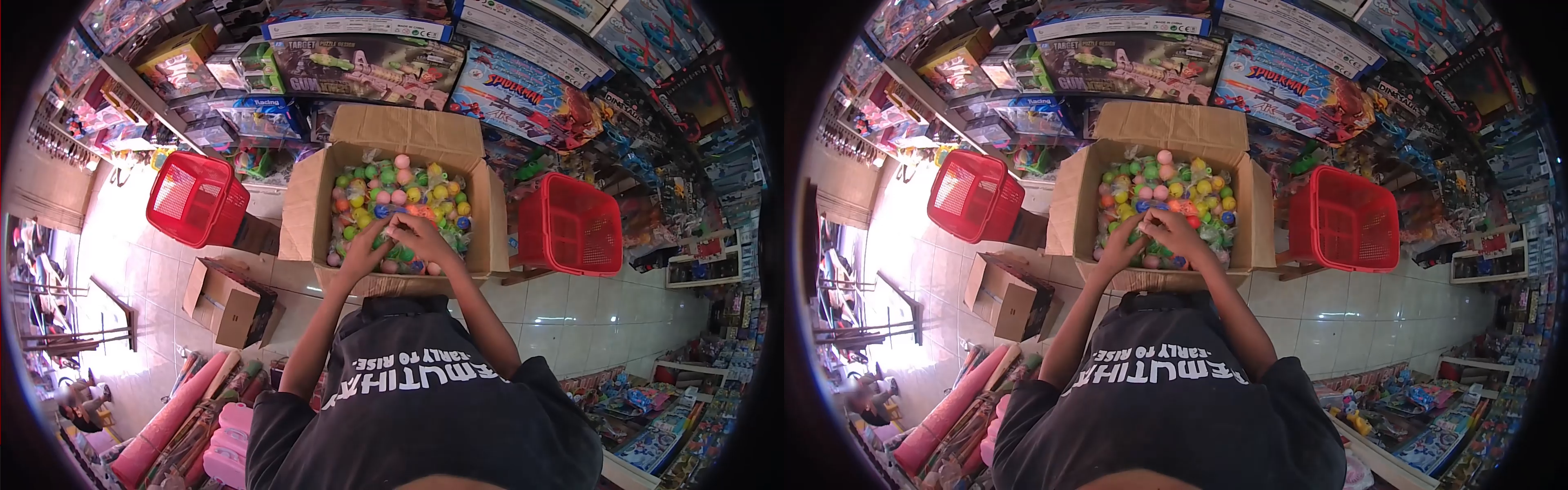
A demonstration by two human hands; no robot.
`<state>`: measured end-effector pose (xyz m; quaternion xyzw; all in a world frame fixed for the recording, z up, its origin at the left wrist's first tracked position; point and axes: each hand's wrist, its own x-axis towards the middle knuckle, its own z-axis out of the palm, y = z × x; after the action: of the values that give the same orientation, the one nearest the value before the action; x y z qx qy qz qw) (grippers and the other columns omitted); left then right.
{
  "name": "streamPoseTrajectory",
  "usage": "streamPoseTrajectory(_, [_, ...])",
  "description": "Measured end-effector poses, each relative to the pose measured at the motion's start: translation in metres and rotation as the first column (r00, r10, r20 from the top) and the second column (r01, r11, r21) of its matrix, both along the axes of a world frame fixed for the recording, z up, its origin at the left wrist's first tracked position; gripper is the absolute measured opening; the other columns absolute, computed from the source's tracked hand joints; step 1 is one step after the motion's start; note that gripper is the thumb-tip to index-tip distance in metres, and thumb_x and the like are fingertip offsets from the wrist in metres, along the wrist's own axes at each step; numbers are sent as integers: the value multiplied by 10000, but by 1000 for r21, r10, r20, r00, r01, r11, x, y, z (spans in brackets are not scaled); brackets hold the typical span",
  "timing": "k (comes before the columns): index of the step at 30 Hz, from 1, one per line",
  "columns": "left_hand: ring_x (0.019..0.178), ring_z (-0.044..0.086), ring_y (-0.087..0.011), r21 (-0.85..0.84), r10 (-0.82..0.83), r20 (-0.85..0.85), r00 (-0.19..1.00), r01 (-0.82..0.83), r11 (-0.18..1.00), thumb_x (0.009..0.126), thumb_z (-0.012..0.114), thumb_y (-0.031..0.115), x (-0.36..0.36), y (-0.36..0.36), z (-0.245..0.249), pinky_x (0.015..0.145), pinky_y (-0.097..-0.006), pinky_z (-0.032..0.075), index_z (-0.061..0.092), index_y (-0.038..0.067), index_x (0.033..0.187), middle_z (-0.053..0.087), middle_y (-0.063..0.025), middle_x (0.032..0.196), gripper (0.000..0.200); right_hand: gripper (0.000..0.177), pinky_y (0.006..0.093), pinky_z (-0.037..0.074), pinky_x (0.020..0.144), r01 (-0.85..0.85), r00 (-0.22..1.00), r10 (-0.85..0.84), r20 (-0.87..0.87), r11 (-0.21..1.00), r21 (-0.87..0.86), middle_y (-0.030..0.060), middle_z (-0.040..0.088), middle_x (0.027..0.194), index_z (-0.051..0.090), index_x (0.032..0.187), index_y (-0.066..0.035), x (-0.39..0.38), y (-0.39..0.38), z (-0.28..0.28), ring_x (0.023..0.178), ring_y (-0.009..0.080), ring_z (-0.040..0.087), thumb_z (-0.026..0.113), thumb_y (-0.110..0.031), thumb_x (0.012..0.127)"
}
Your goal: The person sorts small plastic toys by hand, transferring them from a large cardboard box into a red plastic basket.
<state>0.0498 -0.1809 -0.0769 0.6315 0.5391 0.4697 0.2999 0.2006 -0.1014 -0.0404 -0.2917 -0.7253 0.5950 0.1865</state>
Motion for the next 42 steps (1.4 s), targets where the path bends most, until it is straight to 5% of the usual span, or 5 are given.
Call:
streamPoseTrajectory(8, [909, 578, -255, -258, 317, 185, 930, -266, 929, 892, 512, 171, -23, -10, -3, 774, -329, 432, 533, -4, 1088, 587, -197, 986, 264, 168, 245, 413, 722, 192, 953, -211, -216, 976, -104, 27, 548, 823, 538, 922, -13, -14, 0, -31, 795, 96, 513, 506, -175, 893])
streamPoseTrajectory(16, [889, 521, -120, -330, 374, 280, 884, -277, 902, 931, 414, 290, -30, -7, -20, 760, -236, 422, 558, 24, 1102, 582, -45, 962, 347, 397, 384, 403, 866, -64, 964, -107, 245, 798, 599, 122, 518, 1125, 561, 1051, -70, -12, -14, -38, 1048, 288, 489, 679, -119, 675])
streamPoseTrajectory(22, [908, 520, -123, -361, 422, 424, 801, -278, 890, 924, 424, 268, -35, -4, -29, 796, -251, 409, 556, 18, 1105, 579, -43, 981, 336, 404, 405, 379, 911, -285, 885, -88, 458, 676, 680, 96, 456, 1212, 590, 1041, -148, -13, -23, -61, 1109, 292, 435, 668, -73, 652])
streamPoseTrajectory(37, [865, 519, -108, -435, 394, 319, 862, -236, 869, 960, 384, 318, -16, -8, -4, 766, -252, 407, 584, 0, 1013, 587, -46, 899, 380, 243, 351, 426, 844, 194, 978, -209, -15, 875, 443, 120, 435, 1066, 588, 950, -68, 43, -18, -8, 984, 285, 506, 592, 29, 727])
streamPoseTrajectory(42, [817, 523, -105, -373, 293, 571, 767, -76, 925, 934, 459, 253, 50, 11, 3, 650, -246, 500, 572, 19, 1068, 555, -38, 939, 293, 233, 302, 450, 815, 336, 940, -338, -49, 889, 310, 97, 427, 1049, 586, 946, -34, 84, -8, 10, 989, 206, 514, 551, 62, 737])
